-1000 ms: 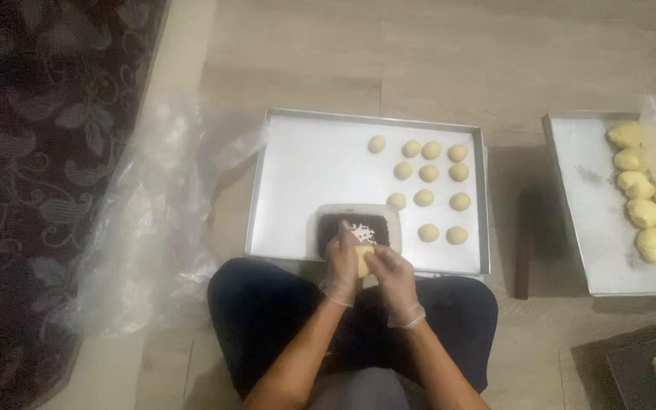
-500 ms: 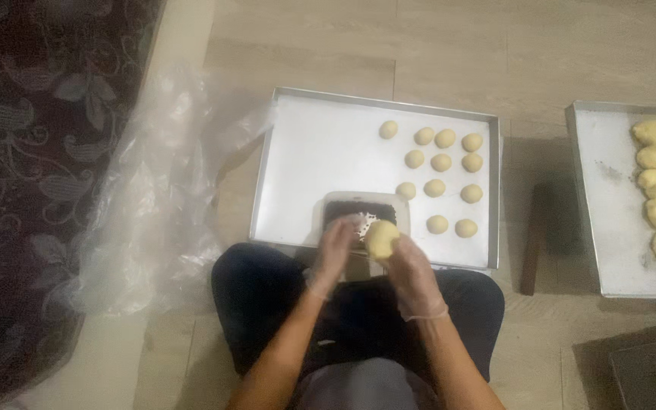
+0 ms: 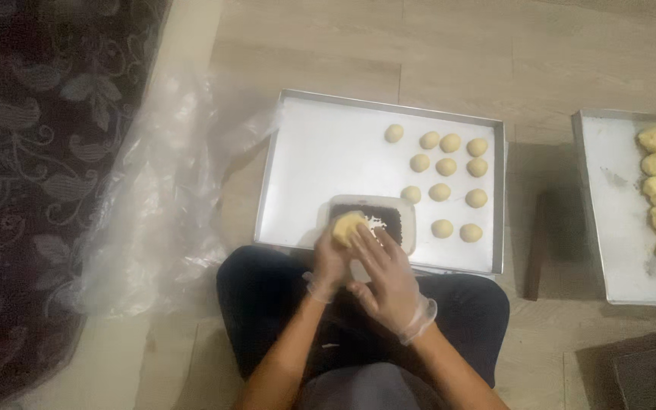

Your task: The person prepares bread dough by hand, taking pieces of dough from a tray, filling them with a dark mixture from a container, and shaping them into rounds before placing them back onto a tray.

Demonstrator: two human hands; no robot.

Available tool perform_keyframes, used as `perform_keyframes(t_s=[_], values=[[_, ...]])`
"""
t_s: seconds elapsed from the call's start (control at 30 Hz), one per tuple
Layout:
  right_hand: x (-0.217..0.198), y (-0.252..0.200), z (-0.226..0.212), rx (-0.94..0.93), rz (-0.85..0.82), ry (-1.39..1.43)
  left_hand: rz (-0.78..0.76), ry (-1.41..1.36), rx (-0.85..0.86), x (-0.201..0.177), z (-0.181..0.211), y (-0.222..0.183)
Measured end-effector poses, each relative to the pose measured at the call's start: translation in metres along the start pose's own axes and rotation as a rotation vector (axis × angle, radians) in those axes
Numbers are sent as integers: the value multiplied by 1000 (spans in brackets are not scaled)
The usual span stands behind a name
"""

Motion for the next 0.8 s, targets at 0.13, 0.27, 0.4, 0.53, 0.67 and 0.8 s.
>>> perform_keyframes(t_s=[0.13,0.27,0.4,0.53,0.67,0.8], values=[[1,6,22,338,-29,251,133,145,-120,-11,28,17],[107,-10,119,895,-656,67,245,250,-115,-45,-2,27],[154,5,124,919,-818,115,272,247,-127,-43,-6,25],[179,48,91,897,-789,190,230,200,-155,-45,-3,33],[186,61,68,741,-759,218,211,205,-77,-45,-10,32],[133,65,68,957,-771,206,151,246,-54,-35,27,24]])
Point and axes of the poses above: each hand's wrist, its own y-axis towards the middle knuckle, its own x-axis out of the palm, z = x × y, the point moved 2 cm from there along y, towards the middle knuckle, and after that the axes turned 12 degrees about -y, right-handed, at the moved point
